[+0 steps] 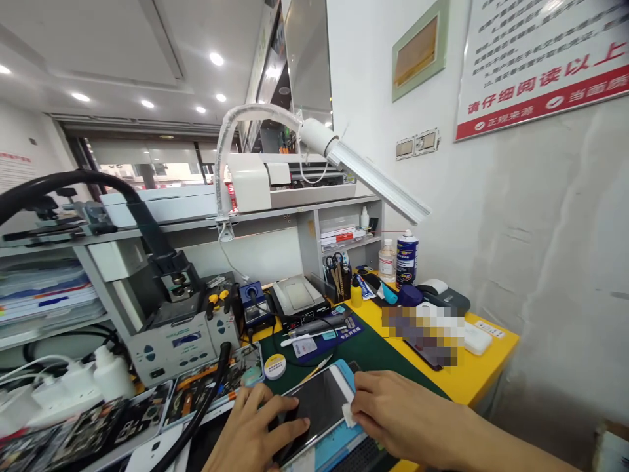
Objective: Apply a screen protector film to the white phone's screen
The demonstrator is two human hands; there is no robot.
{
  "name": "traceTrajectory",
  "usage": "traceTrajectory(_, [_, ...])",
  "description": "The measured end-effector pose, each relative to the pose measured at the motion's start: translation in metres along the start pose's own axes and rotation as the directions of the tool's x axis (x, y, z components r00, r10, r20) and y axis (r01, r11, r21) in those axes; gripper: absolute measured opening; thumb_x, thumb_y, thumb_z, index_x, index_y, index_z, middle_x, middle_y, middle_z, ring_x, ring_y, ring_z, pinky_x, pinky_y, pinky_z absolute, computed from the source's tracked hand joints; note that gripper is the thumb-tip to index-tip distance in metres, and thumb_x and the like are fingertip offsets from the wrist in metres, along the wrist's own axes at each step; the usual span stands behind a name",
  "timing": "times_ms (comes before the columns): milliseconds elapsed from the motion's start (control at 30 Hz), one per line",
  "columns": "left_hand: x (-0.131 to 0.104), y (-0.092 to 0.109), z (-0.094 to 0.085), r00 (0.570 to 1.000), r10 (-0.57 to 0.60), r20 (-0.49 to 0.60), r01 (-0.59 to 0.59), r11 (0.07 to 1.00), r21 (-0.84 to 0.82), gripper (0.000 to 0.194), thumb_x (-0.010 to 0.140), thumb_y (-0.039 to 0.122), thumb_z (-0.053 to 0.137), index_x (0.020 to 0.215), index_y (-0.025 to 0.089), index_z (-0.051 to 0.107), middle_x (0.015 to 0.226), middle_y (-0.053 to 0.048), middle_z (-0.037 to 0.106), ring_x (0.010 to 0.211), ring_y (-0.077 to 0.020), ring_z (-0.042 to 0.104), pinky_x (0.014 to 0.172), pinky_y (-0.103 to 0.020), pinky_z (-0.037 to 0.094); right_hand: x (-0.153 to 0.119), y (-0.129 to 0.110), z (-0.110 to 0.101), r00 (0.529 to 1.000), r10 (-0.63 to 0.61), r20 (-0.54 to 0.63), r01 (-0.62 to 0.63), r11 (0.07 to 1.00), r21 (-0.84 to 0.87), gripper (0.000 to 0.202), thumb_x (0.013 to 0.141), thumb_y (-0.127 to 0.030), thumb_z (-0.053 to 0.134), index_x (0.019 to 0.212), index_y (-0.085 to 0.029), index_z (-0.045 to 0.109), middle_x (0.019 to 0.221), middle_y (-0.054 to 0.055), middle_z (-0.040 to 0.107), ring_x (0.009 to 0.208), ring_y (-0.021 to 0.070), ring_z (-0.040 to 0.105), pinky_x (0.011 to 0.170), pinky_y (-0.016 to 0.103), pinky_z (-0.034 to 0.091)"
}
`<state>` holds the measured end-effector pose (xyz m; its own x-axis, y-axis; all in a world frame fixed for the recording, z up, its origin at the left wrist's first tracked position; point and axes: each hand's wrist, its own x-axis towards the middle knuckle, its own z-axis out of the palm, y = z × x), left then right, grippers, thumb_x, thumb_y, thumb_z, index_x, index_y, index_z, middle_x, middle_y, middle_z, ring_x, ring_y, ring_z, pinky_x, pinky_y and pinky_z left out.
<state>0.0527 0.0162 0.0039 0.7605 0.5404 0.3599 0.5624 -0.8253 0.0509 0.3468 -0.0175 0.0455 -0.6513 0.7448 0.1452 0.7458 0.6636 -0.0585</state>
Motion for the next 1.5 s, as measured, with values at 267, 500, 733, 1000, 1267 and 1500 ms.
traceTrajectory(267, [0.001, 0.012, -0.024, 0.991, -0.101, 0.083, 0.114, 0.976, -0.185, 0.06, 0.08, 0.011, 0.047, 0.13, 0.037, 0.066, 0.13, -0.003, 0.063, 0.106, -0.0274, 0.052, 0.102, -0.055, 0.041, 0.018, -0.026, 0.025, 0.982, -0.187, -0.036, 0.177, 0.966, -0.188, 0.009, 0.093, -0.008, 0.062, 0.092, -0.017, 0.066, 0.091, 0.005, 0.066, 0.081, 0.0225, 0.064, 0.061, 0.032, 0.041])
traceTrajectory(500, [-0.009, 0.006, -0.014, 0.995, -0.096, 0.037, 0.099, 0.991, -0.087, 0.05, 0.09, 0.012, 0.044, 0.13, 0.032, 0.066, 0.133, -0.005, 0.063, 0.115, -0.0276, 0.051, 0.106, -0.055, 0.042, 0.047, -0.061, 0.048, 0.943, -0.287, -0.17, 0.244, 0.941, -0.234, 0.012, 0.088, -0.016, 0.068, 0.099, -0.011, 0.069, 0.098, 0.014, 0.072, 0.08, 0.0279, 0.069, 0.056, 0.033, 0.048])
traceTrajectory(733, [-0.002, 0.011, -0.02, 0.995, -0.092, 0.029, 0.094, 0.99, -0.105, 0.05, 0.087, 0.012, 0.044, 0.127, 0.032, 0.068, 0.128, -0.005, 0.065, 0.103, -0.0265, 0.052, 0.095, -0.051, 0.045, 0.066, -0.074, 0.078, 0.924, -0.281, -0.261, 0.236, 0.953, -0.188, 0.017, 0.096, -0.025, 0.061, 0.089, -0.013, 0.07, 0.078, 0.012, 0.068, 0.064, 0.0243, 0.065, 0.043, 0.027, 0.038])
traceTrajectory(1000, [0.004, 0.005, -0.013, 0.998, -0.028, 0.056, 0.033, 0.995, -0.095, 0.056, 0.077, 0.011, 0.046, 0.124, 0.03, 0.07, 0.124, -0.007, 0.067, 0.095, -0.0279, 0.049, 0.079, -0.046, 0.041, 0.046, -0.053, 0.071, 0.962, -0.188, -0.196, 0.154, 0.972, -0.175, 0.007, 0.094, -0.019, 0.062, 0.092, -0.015, 0.068, 0.086, 0.01, 0.067, 0.071, 0.0256, 0.065, 0.049, 0.03, 0.041])
traceTrajectory(1267, [0.005, 0.003, -0.01, 0.998, -0.049, 0.046, 0.052, 0.995, -0.083, 0.058, 0.074, 0.011, 0.047, 0.123, 0.033, 0.071, 0.124, -0.007, 0.067, 0.094, -0.0277, 0.051, 0.078, -0.044, 0.041, 0.0, -0.011, 0.043, 0.983, 0.108, -0.15, -0.102, 0.994, 0.046, 0.021, 0.101, -0.011, 0.049, 0.099, -0.018, 0.069, 0.094, 0.007, 0.065, 0.081, 0.0234, 0.066, 0.069, 0.033, 0.046])
traceTrajectory(1500, [0.003, 0.005, -0.008, 0.998, -0.064, 0.025, 0.066, 0.993, -0.095, 0.055, 0.077, 0.015, 0.046, 0.123, 0.032, 0.071, 0.124, -0.008, 0.067, 0.095, -0.0288, 0.05, 0.079, -0.045, 0.042, -0.014, 0.015, 0.034, 0.966, 0.222, -0.132, -0.193, 0.961, 0.199, 0.028, 0.106, -0.022, 0.043, 0.095, -0.021, 0.069, 0.094, 0.005, 0.06, 0.078, 0.019, 0.063, 0.067, 0.031, 0.041])
